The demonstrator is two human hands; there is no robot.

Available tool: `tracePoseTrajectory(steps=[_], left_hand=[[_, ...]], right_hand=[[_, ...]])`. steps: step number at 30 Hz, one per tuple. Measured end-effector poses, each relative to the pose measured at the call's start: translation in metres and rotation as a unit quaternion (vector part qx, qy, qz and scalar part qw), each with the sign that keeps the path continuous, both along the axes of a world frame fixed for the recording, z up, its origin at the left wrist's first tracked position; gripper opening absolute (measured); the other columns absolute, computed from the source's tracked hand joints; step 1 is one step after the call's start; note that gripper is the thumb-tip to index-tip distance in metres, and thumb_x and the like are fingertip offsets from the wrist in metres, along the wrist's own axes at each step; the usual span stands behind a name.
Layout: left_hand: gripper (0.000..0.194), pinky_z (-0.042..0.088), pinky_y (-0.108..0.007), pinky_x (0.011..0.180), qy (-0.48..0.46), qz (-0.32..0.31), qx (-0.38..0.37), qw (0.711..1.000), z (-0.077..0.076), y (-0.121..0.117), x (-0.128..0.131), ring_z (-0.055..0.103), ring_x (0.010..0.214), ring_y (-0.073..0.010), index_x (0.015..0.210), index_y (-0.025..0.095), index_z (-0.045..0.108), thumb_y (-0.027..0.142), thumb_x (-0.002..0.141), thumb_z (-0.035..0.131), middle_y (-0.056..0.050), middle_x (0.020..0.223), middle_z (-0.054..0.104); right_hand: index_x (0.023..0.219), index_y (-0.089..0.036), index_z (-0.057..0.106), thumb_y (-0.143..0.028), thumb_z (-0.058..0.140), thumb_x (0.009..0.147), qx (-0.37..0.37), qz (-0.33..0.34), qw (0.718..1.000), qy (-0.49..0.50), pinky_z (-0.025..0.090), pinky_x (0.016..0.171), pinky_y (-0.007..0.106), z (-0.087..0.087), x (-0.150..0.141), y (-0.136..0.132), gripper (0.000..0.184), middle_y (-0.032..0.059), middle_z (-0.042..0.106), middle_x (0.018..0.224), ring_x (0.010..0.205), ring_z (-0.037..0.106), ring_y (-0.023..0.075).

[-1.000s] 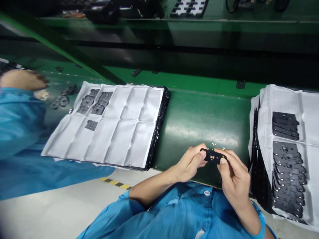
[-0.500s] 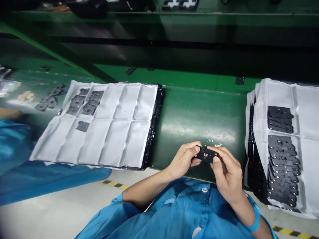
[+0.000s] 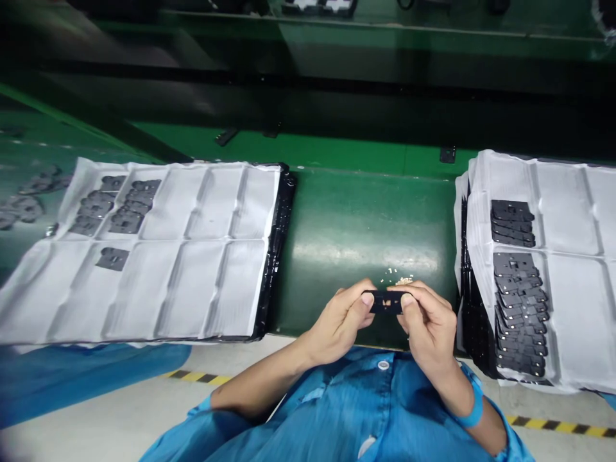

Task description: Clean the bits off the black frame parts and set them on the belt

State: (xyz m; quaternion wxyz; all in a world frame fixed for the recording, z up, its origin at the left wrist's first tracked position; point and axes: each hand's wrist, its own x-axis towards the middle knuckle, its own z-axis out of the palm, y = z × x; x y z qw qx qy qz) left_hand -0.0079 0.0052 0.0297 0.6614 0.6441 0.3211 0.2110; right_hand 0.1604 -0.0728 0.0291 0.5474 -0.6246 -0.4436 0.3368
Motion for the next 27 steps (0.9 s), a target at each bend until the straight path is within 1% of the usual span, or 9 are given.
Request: tracePoseTrajectory(steps=[2,5,8,12,16,18,20,24,27], left_hand=[[0.048,0.03,-0.026,0.057,0.004,-0.008,0.022,1.0,0.002,0.0,0.0,0.037,0.056,-0.011,0.087,0.023,0.043,0.06,0.114,0.032,0.006,0.064,0.039],[0.045,0.03,-0.026,0.058,0.007,-0.015,0.035,0.999,0.003,-0.001,0.0,0.038,0.057,-0.0111,0.087,0.023,0.043,0.057,0.114,0.031,0.006,0.065,0.041],[0.044,0.032,-0.025,0.058,-0.006,-0.004,-0.005,1.0,0.002,-0.002,-0.001,0.039,0.057,-0.0106,0.087,0.022,0.043,0.055,0.114,0.034,0.006,0.065,0.041],[0.042,0.032,-0.024,0.056,-0.05,-0.004,-0.09,0.995,0.0,-0.001,-0.005,0.037,0.057,-0.0093,0.085,0.022,0.042,0.053,0.113,0.039,0.005,0.067,0.042],[0.042,0.029,-0.022,0.054,-0.072,0.006,-0.163,0.984,0.001,0.0,-0.004,0.033,0.056,-0.008,0.083,0.022,0.041,0.055,0.109,0.045,0.007,0.066,0.036],[0.042,0.029,-0.022,0.053,-0.069,0.019,-0.205,0.976,0.003,0.0,-0.001,0.031,0.055,-0.0073,0.082,0.022,0.041,0.056,0.106,0.048,0.008,0.067,0.034],[0.04,0.03,-0.021,0.054,-0.057,0.035,-0.236,0.969,0.007,0.0,0.001,0.032,0.056,-0.0072,0.081,0.021,0.041,0.053,0.103,0.051,0.007,0.067,0.034],[0.032,0.031,-0.02,0.055,-0.048,0.056,-0.25,0.965,0.013,0.001,0.004,0.035,0.058,-0.0076,0.079,0.021,0.044,0.044,0.099,0.053,0.007,0.067,0.038],[0.031,0.031,-0.021,0.056,-0.058,0.063,-0.255,0.963,0.014,0.001,0.005,0.036,0.059,-0.0079,0.078,0.021,0.044,0.042,0.097,0.054,0.006,0.067,0.038]], right_hand=[[0.094,-0.019,0.084,-0.035,0.063,0.108,-0.006,-0.014,1.0,-0.001,0.037,0.047,0.026,-0.003,-0.001,0.0,0.03,0.0011,0.063,0.071,0.049,0.046,0.0107],[0.092,-0.019,0.084,-0.038,0.065,0.107,-0.02,-0.033,0.999,0.038,0.035,0.045,0.026,-0.01,-0.002,-0.002,0.031,0.0016,0.064,0.072,0.05,0.046,0.0104],[0.096,-0.018,0.084,-0.042,0.067,0.107,-0.046,-0.022,0.994,0.099,0.034,0.044,0.025,-0.014,-0.002,-0.003,0.031,0.0021,0.065,0.075,0.05,0.047,0.0102],[0.112,-0.019,0.084,-0.039,0.067,0.108,-0.069,0.027,0.987,0.146,0.039,0.049,0.025,-0.01,0.001,-0.006,0.027,0.0012,0.066,0.076,0.051,0.049,0.0096],[0.117,-0.022,0.084,-0.034,0.065,0.11,-0.061,0.042,0.987,0.145,0.04,0.05,0.023,-0.003,0.002,-0.008,0.024,0.0029,0.071,0.089,0.053,0.051,0.0073],[0.117,-0.023,0.084,-0.033,0.064,0.11,-0.056,0.041,0.989,0.134,0.041,0.049,0.022,-0.001,0.001,-0.008,0.024,0.0029,0.072,0.091,0.053,0.052,0.0066],[0.118,-0.024,0.085,-0.031,0.064,0.11,-0.055,0.037,0.991,0.117,0.043,0.05,0.022,-0.001,0.0,-0.009,0.023,0.0025,0.072,0.092,0.053,0.054,0.0062],[0.118,-0.024,0.084,-0.029,0.065,0.109,-0.05,0.022,0.994,0.093,0.045,0.05,0.022,-0.001,-0.001,-0.011,0.022,0.0034,0.074,0.099,0.054,0.056,0.0065],[0.118,-0.025,0.084,-0.027,0.065,0.108,-0.044,0.017,0.996,0.077,0.046,0.049,0.022,-0.002,-0.002,-0.011,0.022,0.0045,0.075,0.106,0.054,0.056,0.0069]])
